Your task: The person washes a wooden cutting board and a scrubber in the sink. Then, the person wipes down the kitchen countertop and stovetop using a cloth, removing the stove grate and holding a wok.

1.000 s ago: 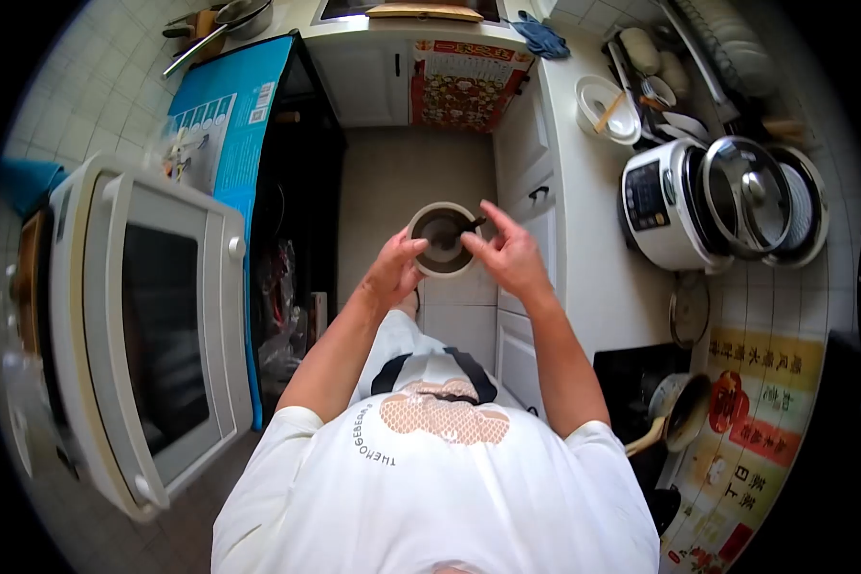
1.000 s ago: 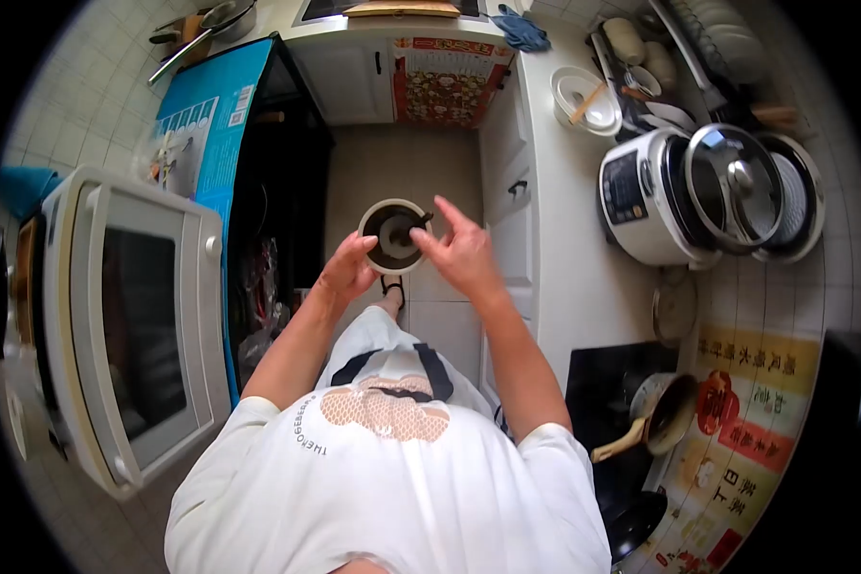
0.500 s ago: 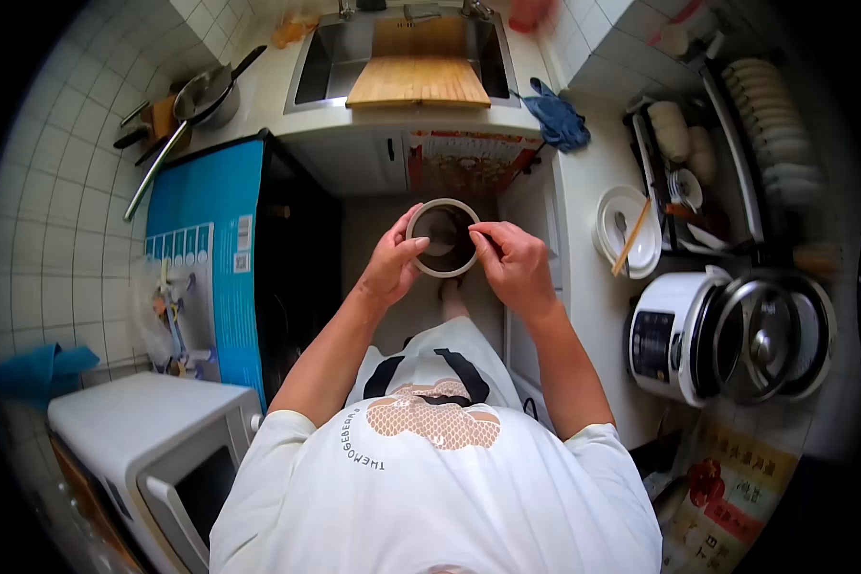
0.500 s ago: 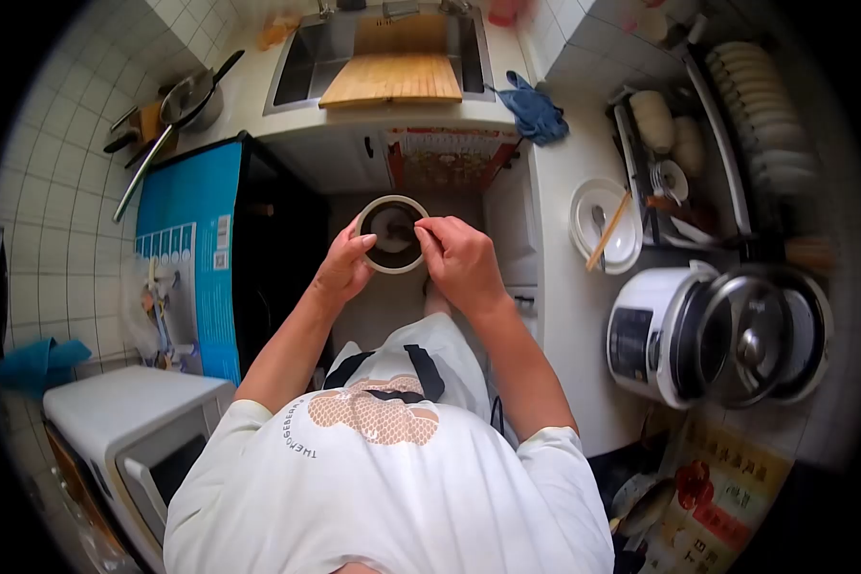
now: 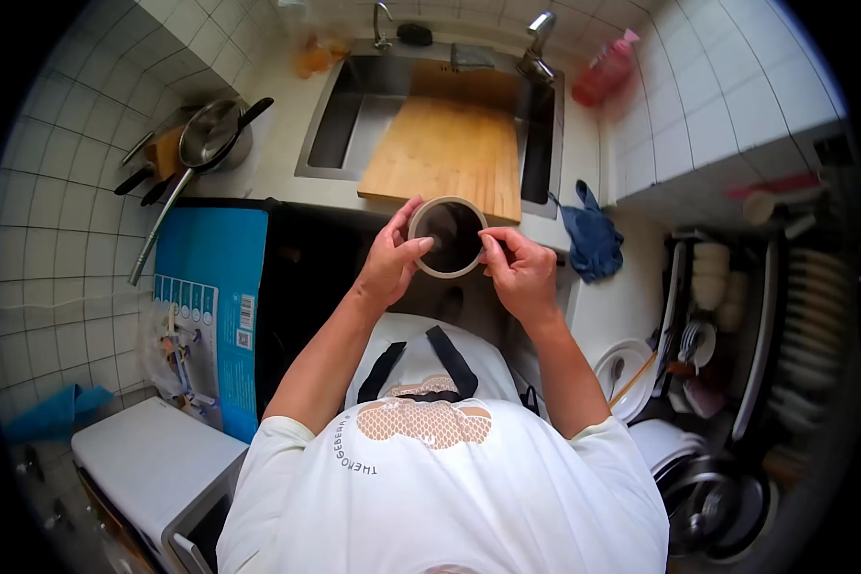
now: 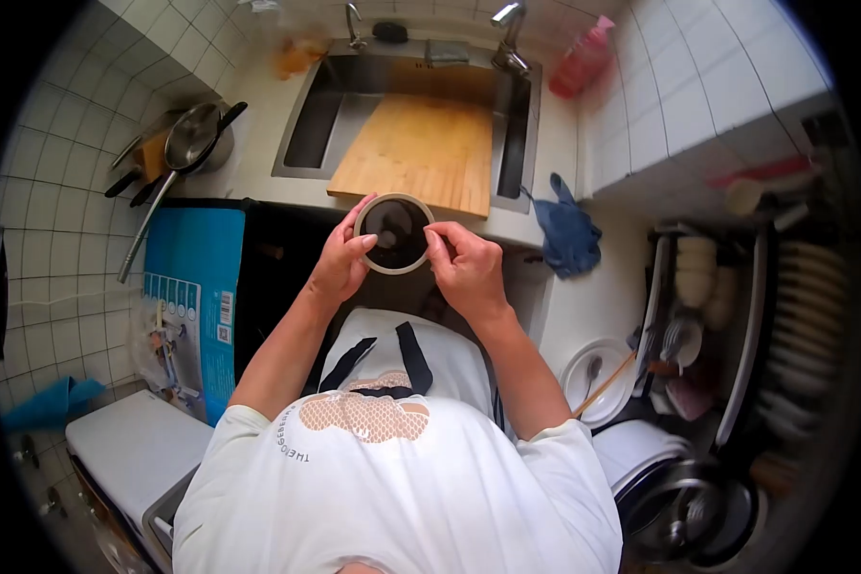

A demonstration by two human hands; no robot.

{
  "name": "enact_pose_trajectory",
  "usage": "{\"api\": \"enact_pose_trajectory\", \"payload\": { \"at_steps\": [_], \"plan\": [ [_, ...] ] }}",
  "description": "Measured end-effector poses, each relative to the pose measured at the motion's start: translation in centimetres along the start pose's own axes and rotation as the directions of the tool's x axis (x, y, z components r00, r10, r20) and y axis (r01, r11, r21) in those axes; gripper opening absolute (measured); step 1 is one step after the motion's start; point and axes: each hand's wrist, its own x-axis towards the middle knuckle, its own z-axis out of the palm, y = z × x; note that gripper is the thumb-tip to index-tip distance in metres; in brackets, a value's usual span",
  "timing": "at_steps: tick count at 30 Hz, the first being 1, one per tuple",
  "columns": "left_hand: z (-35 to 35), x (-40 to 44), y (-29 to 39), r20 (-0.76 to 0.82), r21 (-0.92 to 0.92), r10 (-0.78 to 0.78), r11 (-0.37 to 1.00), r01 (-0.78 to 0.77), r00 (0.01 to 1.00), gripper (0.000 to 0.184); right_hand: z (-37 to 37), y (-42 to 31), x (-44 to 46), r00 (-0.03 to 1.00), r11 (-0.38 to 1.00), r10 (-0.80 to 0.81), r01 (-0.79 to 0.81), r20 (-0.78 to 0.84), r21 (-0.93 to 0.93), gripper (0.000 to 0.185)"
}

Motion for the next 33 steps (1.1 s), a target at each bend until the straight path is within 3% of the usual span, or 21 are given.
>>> {"api": "enact_pose_trajectory", "payload": {
  "at_steps": [7, 9, 13, 16, 18, 20, 22, 24, 26, 30, 33],
  "plan": [
    [-0.8, 4.6, 2.8, -0.025, -0.007, 0.014, 1.000, -0.014, 1.000, 0.079, 0.7, 0.8, 4.5, 0.996, 0.996, 0.057, -0.051, -0.069, 0.076, 0.014],
    [-1.2, 5.8, 3.1, -0.026, 0.002, 0.013, 1.000, -0.013, 1.000, 0.079, 0.8, 1.3, 5.4, 0.985, 0.972, 0.144, -0.122, -0.099, 0.199, 0.015],
    [-1.7, 7.9, 3.6, -0.062, -0.009, -0.009, 1.000, 0.008, 0.998, 0.078, 1.2, 2.1, 7.0, 0.978, 0.947, 0.194, -0.165, -0.081, 0.274, 0.015],
    [-2.4, 9.4, 3.5, -0.051, -0.030, 0.002, 1.000, -0.004, 0.999, 0.077, 1.0, 2.9, 8.6, 0.956, 0.891, 0.285, -0.238, -0.070, 0.387, 0.016],
    [-3.0, 10.2, 3.5, -0.070, -0.014, -0.011, 1.000, 0.010, 0.997, 0.076, 0.6, 3.3, 9.3, 0.926, 0.757, 0.372, -0.266, -0.059, 0.597, 0.016],
    [-3.7, 10.8, 3.5, -0.094, -0.004, -0.029, 1.000, 0.029, 0.995, 0.075, -0.3, 3.7, 10.0, 0.907, 0.748, 0.411, -0.281, -0.088, 0.601, 0.017],
    [-4.2, 11.1, 3.8, -0.093, -0.019, -0.042, 0.999, 0.041, 0.995, 0.075, -1.6, 5.0, 11.0, 0.894, 0.730, 0.406, -0.194, -0.187, 0.656, 0.017],
    [-4.9, 11.2, 4.0, -0.095, -0.035, -0.069, 0.997, 0.066, 0.993, 0.075, -2.8, 6.9, 12.4, 0.878, 0.751, 0.420, -0.192, -0.231, 0.632, 0.017],
    [-5.7, 11.1, 4.1, -0.093, -0.042, -0.063, 0.997, 0.059, 0.994, 0.075, -3.3, 9.7, 14.2, 0.858, 0.860, 0.388, -0.206, -0.337, 0.467, 0.016],
    [-6.7, 10.4, 4.5, -0.132, -0.056, -0.075, 0.996, 0.069, 0.988, 0.075, -1.8, 15.2, 18.0, 0.865, 0.907, 0.344, -0.205, -0.366, 0.368, 0.016],
    [-7.3, 9.8, 4.9, -0.159, -0.044, -0.065, 0.997, 0.059, 0.985, 0.074, -0.6, 16.7, 20.3, 0.867, 0.960, 0.275, -0.221, -0.415, 0.174, 0.017]
  ]
}}
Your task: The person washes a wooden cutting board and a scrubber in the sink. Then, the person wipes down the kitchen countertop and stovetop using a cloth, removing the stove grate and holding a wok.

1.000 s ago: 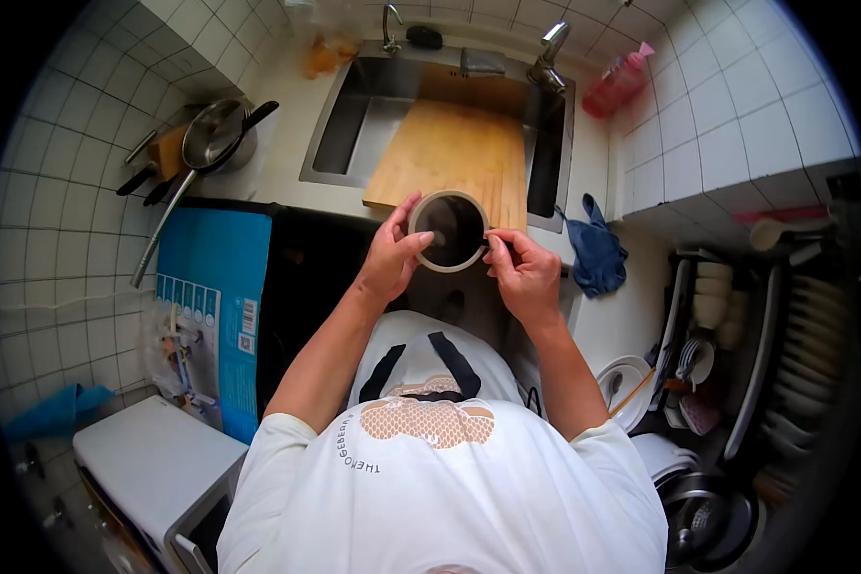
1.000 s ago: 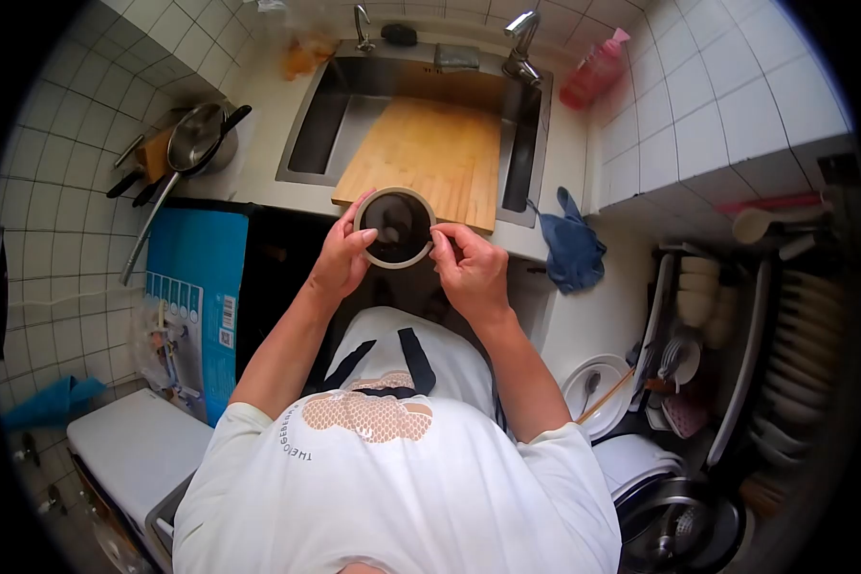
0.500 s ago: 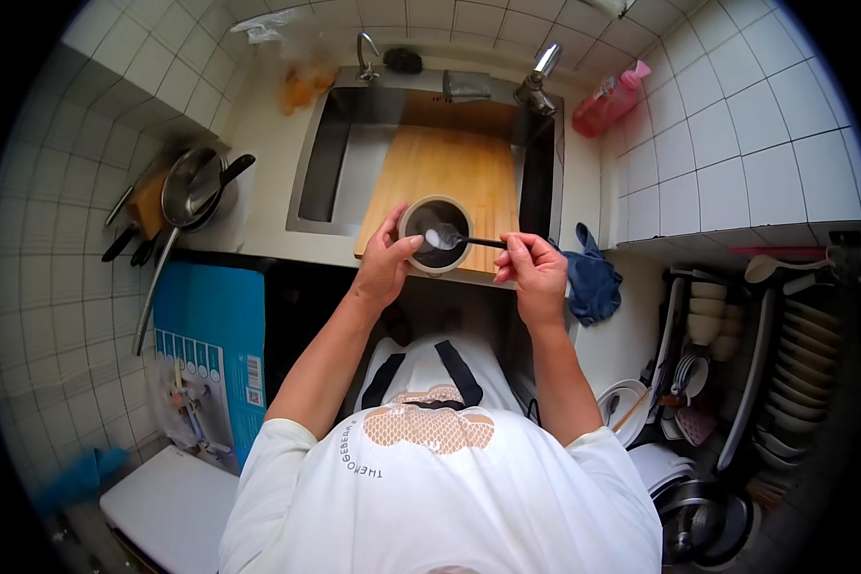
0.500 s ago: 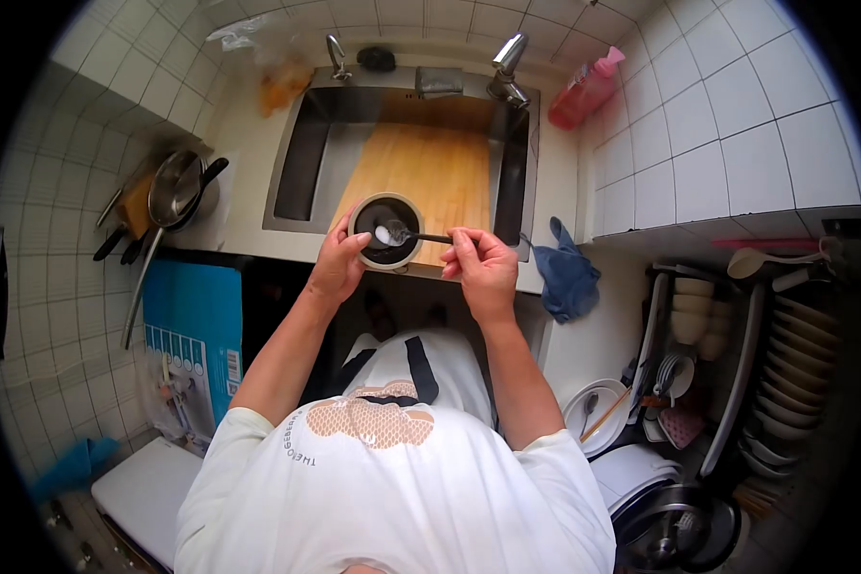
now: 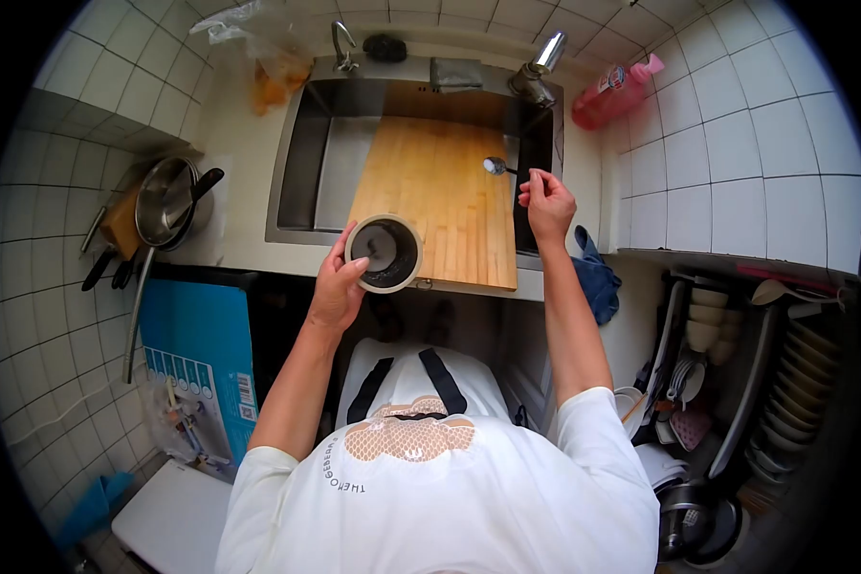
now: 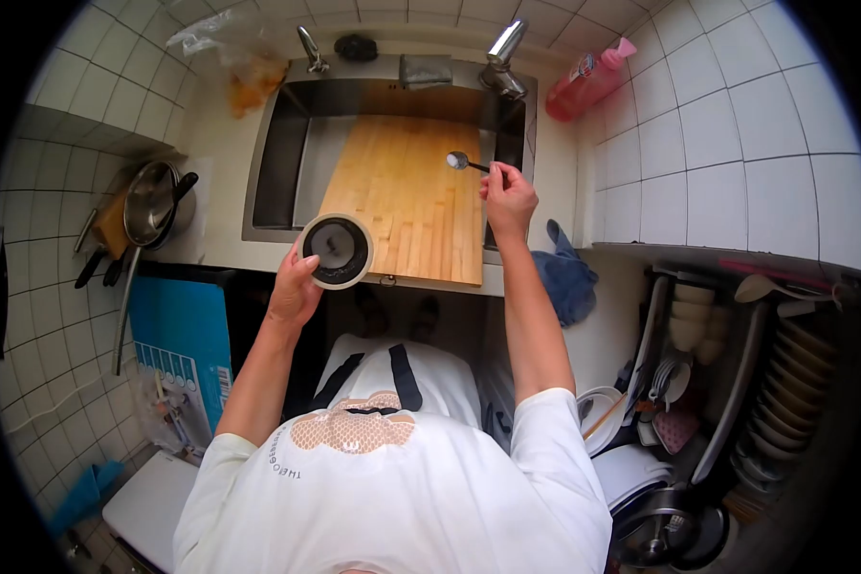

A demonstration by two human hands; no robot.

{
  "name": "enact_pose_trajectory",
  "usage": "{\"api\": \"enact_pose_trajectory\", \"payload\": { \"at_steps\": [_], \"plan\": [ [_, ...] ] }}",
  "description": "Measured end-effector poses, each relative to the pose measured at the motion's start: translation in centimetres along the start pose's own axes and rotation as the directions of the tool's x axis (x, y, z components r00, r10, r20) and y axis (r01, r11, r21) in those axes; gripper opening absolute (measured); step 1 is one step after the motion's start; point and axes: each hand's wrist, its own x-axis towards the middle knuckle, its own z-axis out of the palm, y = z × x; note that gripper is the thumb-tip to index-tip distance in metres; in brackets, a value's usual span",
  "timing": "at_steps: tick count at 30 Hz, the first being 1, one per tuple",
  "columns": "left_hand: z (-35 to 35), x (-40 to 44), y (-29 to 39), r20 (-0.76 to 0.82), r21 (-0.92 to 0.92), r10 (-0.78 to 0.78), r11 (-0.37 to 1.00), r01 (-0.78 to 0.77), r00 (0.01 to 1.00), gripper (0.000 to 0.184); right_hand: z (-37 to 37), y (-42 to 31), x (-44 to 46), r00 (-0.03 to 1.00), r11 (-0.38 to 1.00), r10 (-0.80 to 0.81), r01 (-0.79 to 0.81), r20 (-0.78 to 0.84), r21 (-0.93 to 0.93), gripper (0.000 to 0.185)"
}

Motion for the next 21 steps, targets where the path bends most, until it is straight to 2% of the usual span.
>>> {"api": "enact_pose_trajectory", "payload": {
  "at_steps": [8, 11, 13, 15, 21],
  "plan": [
    [-1.3, -1.3, 1.0, -0.034, -0.014, 0.051, 0.999, -0.051, 0.998, 0.073, 2.4, 1.4, 3.6, 0.993, 0.984, -0.108, 0.099, -0.052, -0.150, 0.018],
    [-1.5, -1.9, 1.3, -0.072, -0.011, 0.055, 0.998, -0.056, 0.996, 0.074, 2.2, 1.4, 4.0, 0.994, 0.995, -0.059, 0.052, -0.093, -0.083, 0.017],
    [-1.6, -2.0, 1.6, -0.071, -0.018, 0.059, 0.998, -0.061, 0.996, 0.075, 2.2, 0.8, 3.7, 0.995, 0.992, -0.058, 0.048, -0.080, -0.117, 0.016],
    [-1.4, -2.2, 1.9, -0.074, -0.013, 0.058, 0.998, -0.059, 0.996, 0.075, 2.5, 0.9, 3.6, 0.995, 0.994, -0.087, 0.083, -0.050, -0.068, 0.016],
    [-1.7, -2.4, 2.0, -0.076, -0.013, 0.061, 0.998, -0.062, 0.995, 0.077, 4.6, -1.2, 4.2, 0.985, 0.980, -0.171, 0.169, -0.013, -0.102, 0.016]
  ]
}}
